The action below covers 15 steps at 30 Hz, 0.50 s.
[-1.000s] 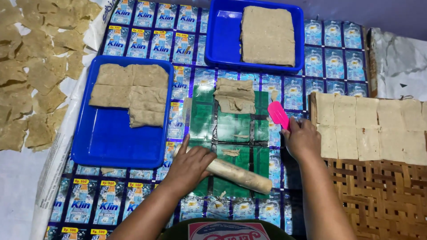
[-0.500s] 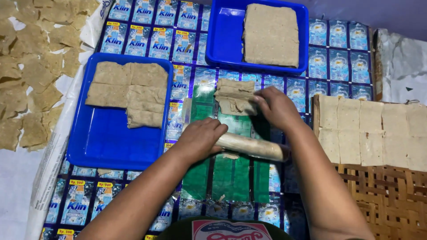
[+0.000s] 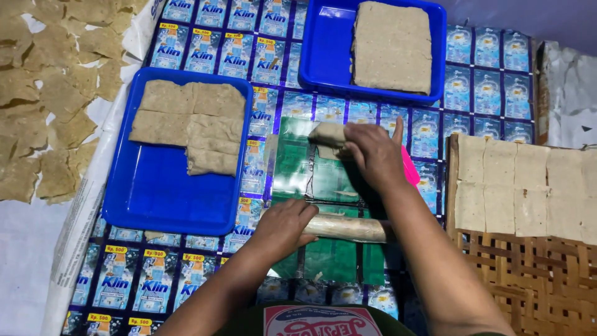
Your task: The person is slicing blocks of tempeh, rolling them out, and arranging the slices onto a bamboo tray.
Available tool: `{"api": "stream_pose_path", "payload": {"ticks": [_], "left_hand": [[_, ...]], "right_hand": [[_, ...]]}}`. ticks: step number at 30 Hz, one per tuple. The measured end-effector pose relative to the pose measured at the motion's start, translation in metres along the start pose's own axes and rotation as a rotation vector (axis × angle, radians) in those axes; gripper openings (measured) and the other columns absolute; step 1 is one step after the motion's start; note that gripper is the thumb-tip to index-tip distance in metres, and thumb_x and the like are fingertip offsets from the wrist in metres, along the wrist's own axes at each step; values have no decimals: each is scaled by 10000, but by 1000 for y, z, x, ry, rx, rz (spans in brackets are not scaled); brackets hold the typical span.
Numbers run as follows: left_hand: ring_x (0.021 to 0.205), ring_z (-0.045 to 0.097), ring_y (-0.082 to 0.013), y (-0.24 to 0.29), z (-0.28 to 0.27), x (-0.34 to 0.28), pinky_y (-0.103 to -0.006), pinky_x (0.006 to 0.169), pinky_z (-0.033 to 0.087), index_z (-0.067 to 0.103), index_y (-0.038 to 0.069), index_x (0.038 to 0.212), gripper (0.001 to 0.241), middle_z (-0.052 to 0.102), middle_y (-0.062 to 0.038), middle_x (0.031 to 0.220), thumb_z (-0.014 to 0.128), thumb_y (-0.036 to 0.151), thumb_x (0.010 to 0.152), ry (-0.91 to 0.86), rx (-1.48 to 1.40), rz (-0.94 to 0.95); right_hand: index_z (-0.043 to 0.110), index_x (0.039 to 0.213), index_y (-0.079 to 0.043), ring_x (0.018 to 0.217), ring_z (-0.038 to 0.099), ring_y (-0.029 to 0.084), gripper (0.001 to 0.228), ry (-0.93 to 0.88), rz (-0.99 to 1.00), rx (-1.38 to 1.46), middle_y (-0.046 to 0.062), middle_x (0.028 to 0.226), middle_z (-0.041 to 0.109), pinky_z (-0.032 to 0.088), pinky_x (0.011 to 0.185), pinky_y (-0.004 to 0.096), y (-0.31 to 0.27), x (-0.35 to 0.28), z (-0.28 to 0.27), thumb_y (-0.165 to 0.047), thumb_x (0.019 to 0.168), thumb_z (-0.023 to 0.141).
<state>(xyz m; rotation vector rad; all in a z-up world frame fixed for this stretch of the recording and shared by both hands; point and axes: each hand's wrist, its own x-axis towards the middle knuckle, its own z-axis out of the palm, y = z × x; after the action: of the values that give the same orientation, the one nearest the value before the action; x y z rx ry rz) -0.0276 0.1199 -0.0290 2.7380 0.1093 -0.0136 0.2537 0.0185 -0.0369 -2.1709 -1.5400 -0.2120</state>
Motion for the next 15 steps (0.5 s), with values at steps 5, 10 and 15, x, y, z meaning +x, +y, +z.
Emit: {"api": "stream_pose_path", "payload": {"ticks": [5,10,15], "left_hand": [[1092,599,-288,-1,0,-4,-421,864,521,538,181,1271,612,604,-56,1081,803,419,774,11,4,2],[1092,605,-275,-3,-22,1,-413,880,518,549,187,1267,593,622,-50,1089,781,449,788,26,36,-31],[1079,622,-303,0,-73,45,-445,853,529,574,180,1239,575,631,-70,1102,791,464,788,175,120,18]], "right_hand": [[751,1178,-297,1251,623,172,205,-10,1,48,-74,1259,732,122,1206,648,-35,-40,-28,-374,1023,641],[723,1175,-256,1124,707,293,406,-518,301,-44,50,1124,768,314,1178,668,-63,-65,-92,-518,1054,438],[607,814,-258,693,703,285,407,-19,155,-383,-4,734,634,560,606,433,-26,-73,-71,-526,1075,446]]}}
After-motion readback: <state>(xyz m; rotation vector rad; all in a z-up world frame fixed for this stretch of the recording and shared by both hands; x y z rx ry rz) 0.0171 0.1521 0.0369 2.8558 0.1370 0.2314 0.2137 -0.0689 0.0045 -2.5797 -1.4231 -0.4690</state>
